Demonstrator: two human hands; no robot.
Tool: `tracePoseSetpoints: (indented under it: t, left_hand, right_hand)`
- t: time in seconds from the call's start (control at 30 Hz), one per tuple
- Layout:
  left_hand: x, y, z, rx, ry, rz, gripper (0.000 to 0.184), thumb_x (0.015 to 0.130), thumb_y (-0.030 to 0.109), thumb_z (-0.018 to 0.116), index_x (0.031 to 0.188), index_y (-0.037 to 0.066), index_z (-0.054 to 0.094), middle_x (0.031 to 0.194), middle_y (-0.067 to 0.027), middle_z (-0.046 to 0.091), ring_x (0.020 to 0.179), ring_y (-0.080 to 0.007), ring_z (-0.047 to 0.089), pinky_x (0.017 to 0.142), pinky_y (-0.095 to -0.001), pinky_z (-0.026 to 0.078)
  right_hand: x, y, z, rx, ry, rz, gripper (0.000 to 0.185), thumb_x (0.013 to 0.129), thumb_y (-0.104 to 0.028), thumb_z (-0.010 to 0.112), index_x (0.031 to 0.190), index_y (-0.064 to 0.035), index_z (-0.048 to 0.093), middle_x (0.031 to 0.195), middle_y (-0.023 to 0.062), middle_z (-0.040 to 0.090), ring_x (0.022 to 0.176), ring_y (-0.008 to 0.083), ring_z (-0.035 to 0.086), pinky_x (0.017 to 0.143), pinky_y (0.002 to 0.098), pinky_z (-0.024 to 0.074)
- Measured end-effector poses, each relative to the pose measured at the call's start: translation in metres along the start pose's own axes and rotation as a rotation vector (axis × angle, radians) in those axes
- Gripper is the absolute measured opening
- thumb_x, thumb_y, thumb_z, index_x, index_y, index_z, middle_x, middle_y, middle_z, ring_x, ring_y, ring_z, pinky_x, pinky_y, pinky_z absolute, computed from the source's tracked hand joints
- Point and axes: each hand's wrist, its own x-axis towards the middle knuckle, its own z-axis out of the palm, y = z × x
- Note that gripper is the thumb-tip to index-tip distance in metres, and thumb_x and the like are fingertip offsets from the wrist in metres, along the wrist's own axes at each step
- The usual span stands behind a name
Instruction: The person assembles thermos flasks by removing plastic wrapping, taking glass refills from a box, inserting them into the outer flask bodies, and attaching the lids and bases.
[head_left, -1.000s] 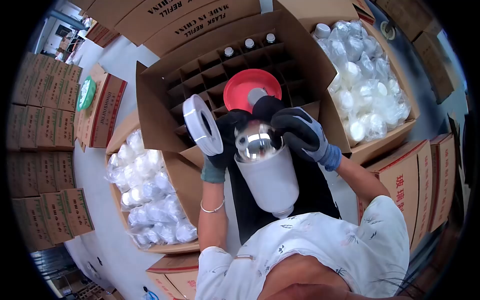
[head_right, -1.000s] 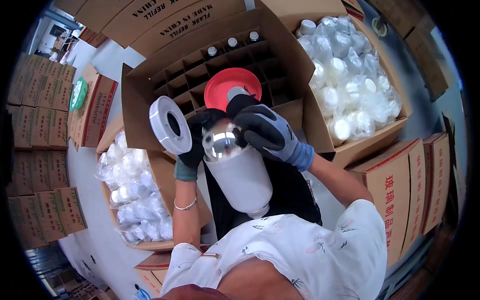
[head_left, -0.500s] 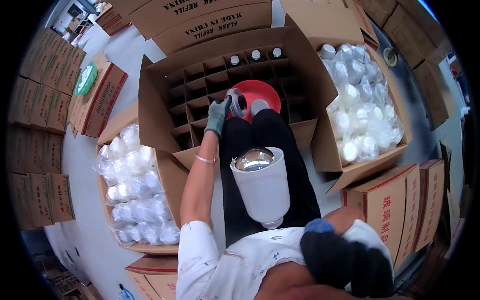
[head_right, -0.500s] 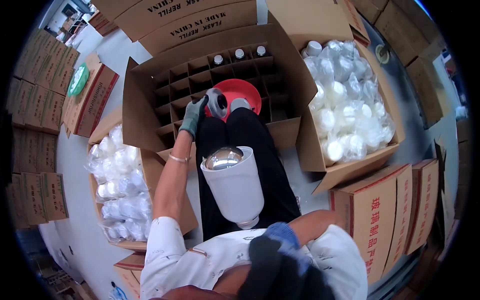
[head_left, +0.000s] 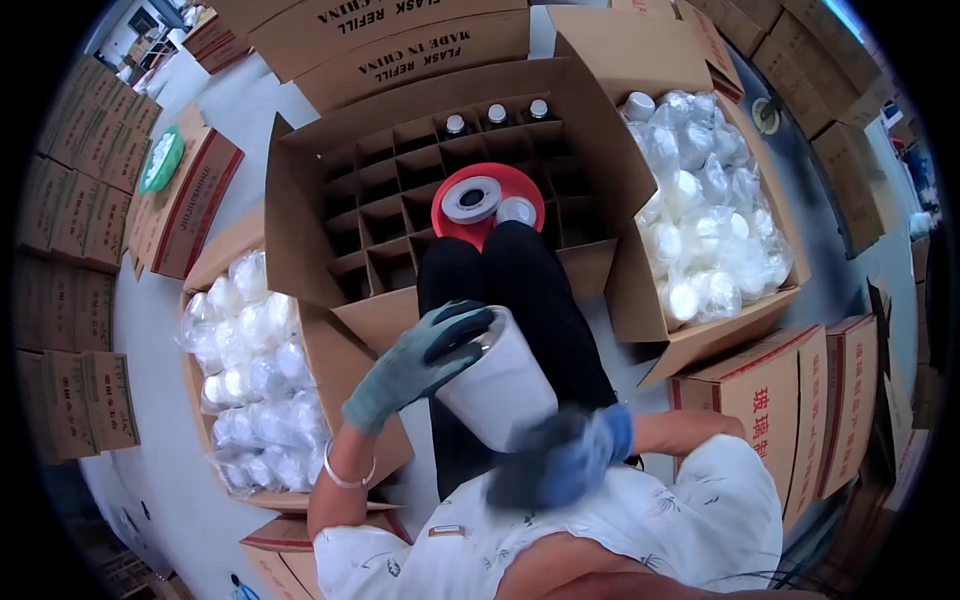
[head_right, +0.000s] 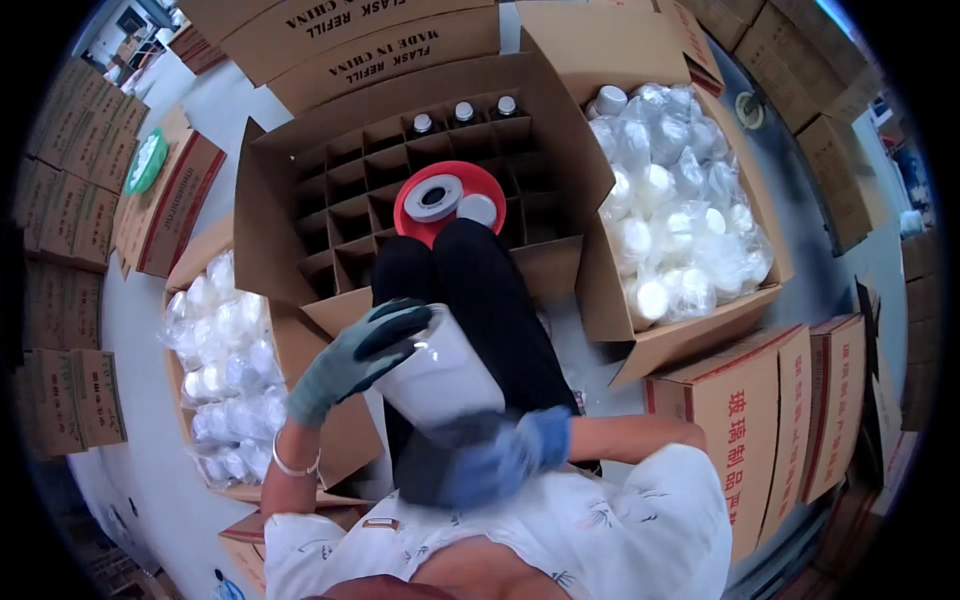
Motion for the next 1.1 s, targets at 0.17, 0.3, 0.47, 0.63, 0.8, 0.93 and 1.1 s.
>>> tracePoseSetpoints:
  t: [0.17,0.3,0.47,0.63,0.8,0.93,1.1]
  left_hand:
    - [-0.109,-0.022,0.029,-0.342,0.459,-0.221,0.060,0.082,0.007,0.068,0.137,0.001,0.043,0.135,-0.0109,0.049,0.121,-0.0206,0.050,0.102,-0.0333,0.041]
    - [-0.160,-0.084,0.084,-0.302,0.565,-0.320,0.057,0.086,0.013,0.063,0.137,0.002,0.042,0.136,-0.0123,0.048,0.123,-0.0225,0.047,0.104,-0.0350,0.039]
    - [-0.182,-0.158,0.065,0.262,0.360,-0.347,0.060,0.086,0.019,0.065,0.139,0.005,0.039,0.138,-0.0122,0.045,0.126,-0.0240,0.044,0.107,-0.0370,0.034]
    - [-0.161,-0.154,0.073,0.512,0.458,-0.179,0.059,0.085,0.019,0.067,0.137,0.007,0.042,0.137,-0.0125,0.047,0.125,-0.0252,0.045,0.106,-0.0377,0.035]
    - [-0.127,-0.129,0.098,0.687,0.558,-0.006,0.059,0.084,0.019,0.068,0.136,0.009,0.044,0.136,-0.0127,0.048,0.125,-0.0263,0.046,0.106,-0.0384,0.035]
    - [-0.118,-0.138,0.106,0.720,0.605,-0.037,0.061,0.081,0.025,0.071,0.135,0.010,0.046,0.131,-0.0131,0.052,0.121,-0.0288,0.050,0.103,-0.0389,0.039]
    - [-0.112,-0.151,0.099,0.736,0.608,-0.075,0.057,0.082,0.022,0.069,0.133,0.006,0.047,0.127,-0.0127,0.055,0.116,-0.0260,0.053,0.100,-0.0366,0.041]
  right_hand:
    - [-0.068,0.000,-0.017,-0.106,-0.070,0.631,0.069,0.075,-0.033,0.071,0.132,-0.0039,0.047,0.140,0.0253,0.036,0.129,0.0434,0.036,0.105,0.0556,0.0290]
    - [-0.067,-0.013,0.031,0.267,0.082,0.539,0.081,0.077,-0.033,0.073,0.142,-0.0055,0.034,0.145,0.0249,0.028,0.134,0.0418,0.028,0.111,0.0484,0.0231]
    - [0.037,0.043,0.003,0.365,0.009,0.264,0.085,0.071,-0.037,0.078,0.139,-0.0044,0.038,0.137,0.0221,0.040,0.127,0.0386,0.039,0.108,0.0438,0.0304]
    - [0.076,0.065,-0.024,0.383,0.025,0.262,0.080,0.065,-0.034,0.081,0.132,-0.0077,0.047,0.116,0.0126,0.050,0.106,0.0283,0.051,0.092,0.0389,0.0437]
    - [0.079,0.065,-0.040,0.030,0.276,0.418,0.065,0.066,-0.037,0.081,0.118,-0.0083,0.054,0.109,0.0116,0.059,0.106,0.0283,0.055,0.094,0.0400,0.0442]
    - [0.081,0.068,-0.027,0.373,0.449,0.478,0.064,0.065,-0.034,0.082,0.117,-0.0060,0.055,0.107,0.0127,0.063,0.101,0.0269,0.062,0.092,0.0391,0.0484]
    - [0.083,0.068,-0.033,0.436,0.430,0.302,0.065,0.062,-0.028,0.083,0.116,-0.0039,0.056,0.109,0.0110,0.062,0.100,0.0240,0.061,0.091,0.0358,0.0470]
